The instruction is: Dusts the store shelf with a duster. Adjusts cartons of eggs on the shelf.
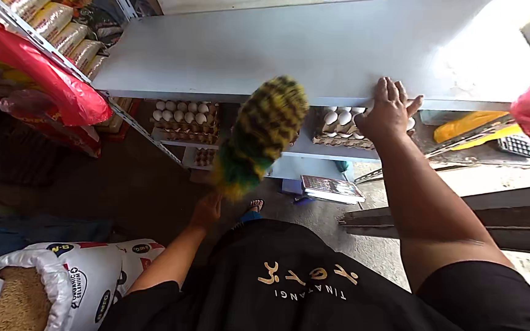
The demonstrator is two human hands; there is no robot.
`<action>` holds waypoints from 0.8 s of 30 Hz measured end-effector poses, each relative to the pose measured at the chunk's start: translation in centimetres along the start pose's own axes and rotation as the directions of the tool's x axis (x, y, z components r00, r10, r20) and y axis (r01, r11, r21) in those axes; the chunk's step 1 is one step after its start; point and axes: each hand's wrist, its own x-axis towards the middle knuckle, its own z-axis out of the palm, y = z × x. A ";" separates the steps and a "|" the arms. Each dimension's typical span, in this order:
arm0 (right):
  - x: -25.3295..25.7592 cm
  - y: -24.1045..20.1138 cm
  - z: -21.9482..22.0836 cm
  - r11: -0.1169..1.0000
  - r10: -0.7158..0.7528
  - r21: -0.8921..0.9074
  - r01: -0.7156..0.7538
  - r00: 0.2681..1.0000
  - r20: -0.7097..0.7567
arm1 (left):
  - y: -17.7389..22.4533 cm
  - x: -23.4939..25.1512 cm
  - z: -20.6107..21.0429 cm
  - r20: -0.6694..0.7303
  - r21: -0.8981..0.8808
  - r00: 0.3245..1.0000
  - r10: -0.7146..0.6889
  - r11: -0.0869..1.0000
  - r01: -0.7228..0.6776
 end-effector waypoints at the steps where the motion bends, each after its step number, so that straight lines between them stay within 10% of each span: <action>1: -0.9 -0.2 0.3 0.999 -0.027 0.027 0.029 0.998 -0.060 | -0.8 -1.4 0.4 0.062 -0.007 0.995 -0.081 0.997 0.082; 7: -7.2 -0.1 9.3 0.945 -0.301 0.146 0.293 0.953 0.036 | -3.5 4.1 0.1 0.208 -0.016 0.904 -0.372 0.923 0.384; 11: -5.4 -2.3 15.5 0.860 -0.003 0.481 -0.169 0.942 0.336 | -3.0 17.5 -0.5 0.201 -0.074 0.905 -0.374 0.916 0.395; 15: -2.3 -4.6 20.5 0.272 0.330 0.699 -0.662 0.746 0.578 | -2.2 29.8 0.5 0.284 -0.018 0.864 -0.415 0.899 0.437; 18: -0.2 -5.9 21.6 0.002 0.399 0.660 -0.752 0.605 0.689 | -1.6 34.5 1.0 0.283 0.095 0.882 -0.377 0.926 0.365; 24: 1.3 -4.8 22.7 0.034 0.387 0.550 -0.834 0.518 0.762 | -2.2 30.2 1.2 0.354 0.107 0.813 -0.461 0.884 0.454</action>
